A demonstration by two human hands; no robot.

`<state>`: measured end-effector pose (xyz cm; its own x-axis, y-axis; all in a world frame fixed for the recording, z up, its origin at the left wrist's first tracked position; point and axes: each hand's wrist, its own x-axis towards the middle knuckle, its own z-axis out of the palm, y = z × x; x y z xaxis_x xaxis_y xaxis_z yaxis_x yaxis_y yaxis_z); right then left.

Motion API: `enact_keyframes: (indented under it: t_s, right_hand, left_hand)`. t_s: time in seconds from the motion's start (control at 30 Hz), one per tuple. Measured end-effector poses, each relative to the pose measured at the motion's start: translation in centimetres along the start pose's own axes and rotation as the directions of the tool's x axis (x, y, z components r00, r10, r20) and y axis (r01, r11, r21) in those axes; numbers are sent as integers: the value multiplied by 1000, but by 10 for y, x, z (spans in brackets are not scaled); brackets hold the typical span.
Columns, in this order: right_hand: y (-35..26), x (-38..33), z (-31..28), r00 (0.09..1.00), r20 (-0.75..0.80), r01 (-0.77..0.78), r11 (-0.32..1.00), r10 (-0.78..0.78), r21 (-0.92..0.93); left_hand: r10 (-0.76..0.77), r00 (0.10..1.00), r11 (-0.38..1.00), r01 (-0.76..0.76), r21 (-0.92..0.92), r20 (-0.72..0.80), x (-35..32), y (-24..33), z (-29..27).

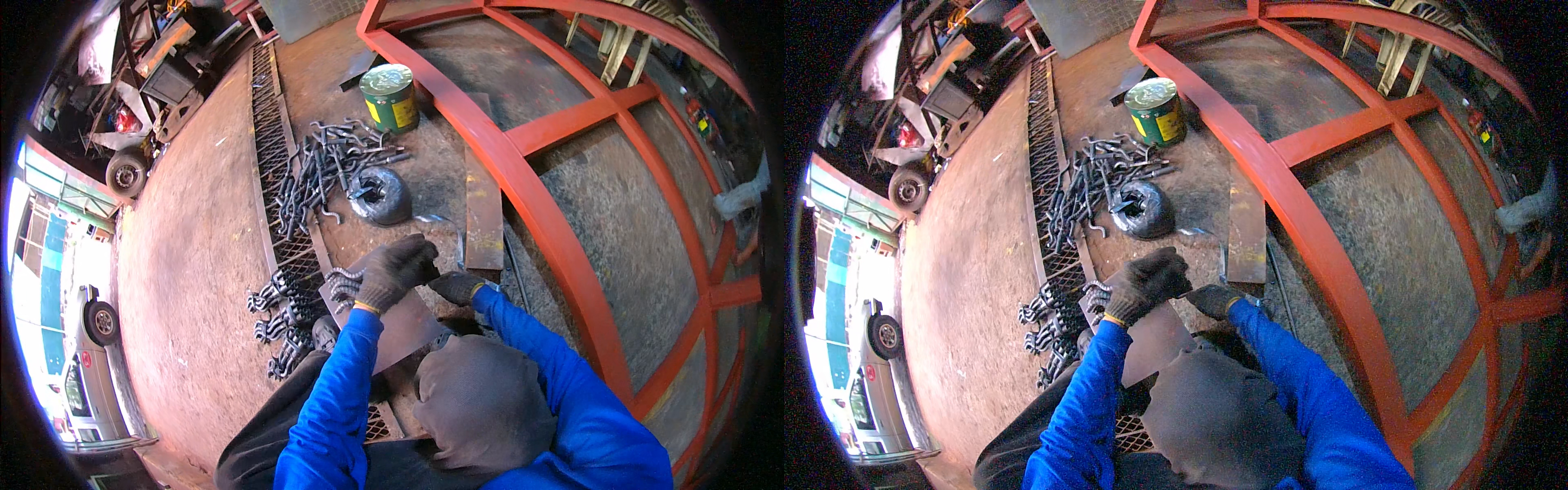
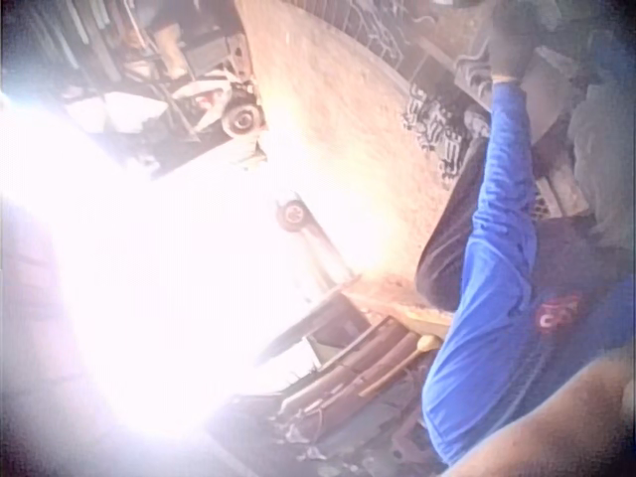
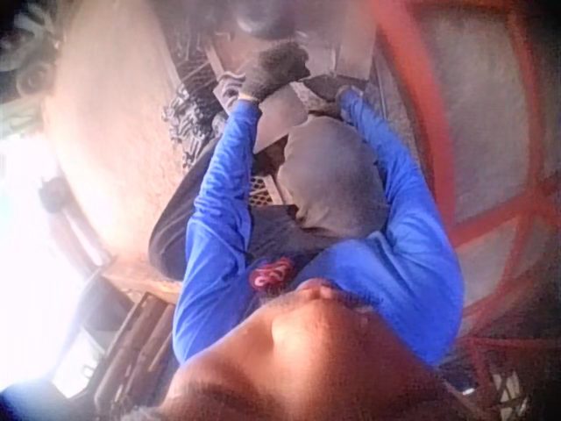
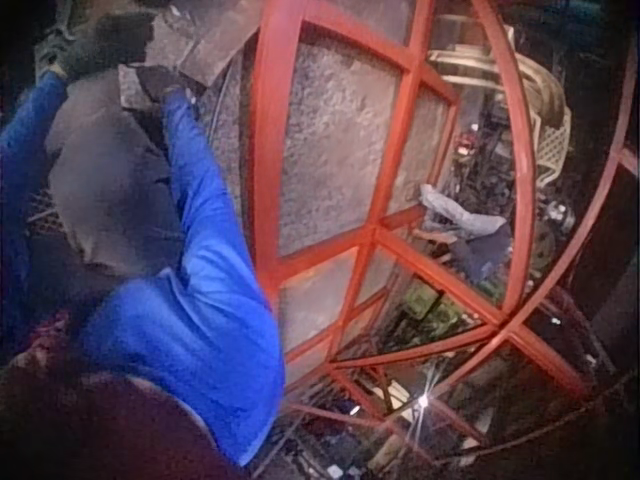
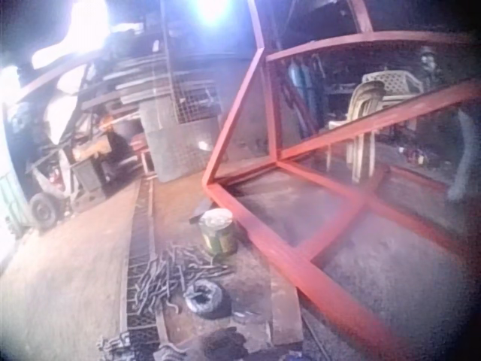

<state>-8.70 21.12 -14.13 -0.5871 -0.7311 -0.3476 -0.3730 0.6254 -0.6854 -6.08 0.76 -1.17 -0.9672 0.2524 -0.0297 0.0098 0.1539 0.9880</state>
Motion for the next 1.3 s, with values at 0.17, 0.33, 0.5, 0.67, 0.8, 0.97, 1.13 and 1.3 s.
enact_keyframes:
  t_s: [0.17,0.33,0.5,0.67,0.8,0.97,1.13,1.3]
  right_hand:
    - [-54,-4,-18,985,107,-154,961,132,230]
    - [53,14,46,948,-166,273,962,-273,-24]
    - [29,16,59,933,-61,344,928,-355,-141]
    - [48,41,4,1000,23,18,989,-15,-147]
    - [-9,78,-89,958,224,276,788,-180,-550]
    - [-65,99,-178,894,445,303,800,-51,-518]
    - [-97,119,-186,832,548,422,548,81,-722]
    - [-132,78,-178,870,391,-339,940,301,29]
  left_hand:
    - [-183,973,957,142,-255,-144,-6,6,-12]
    - [-184,969,962,142,-234,-165,26,25,7]
    - [-140,965,987,117,-113,-223,7,20,-17]
    - [-215,968,929,161,-333,-130,21,30,-7]
    - [-169,963,954,107,-280,-210,18,-14,-17]
    - [-240,963,918,183,-351,-126,17,21,-12]
    - [-134,971,908,40,-417,-199,13,9,-12]
    - [-37,941,991,-8,-133,-336,2,-2,-23]
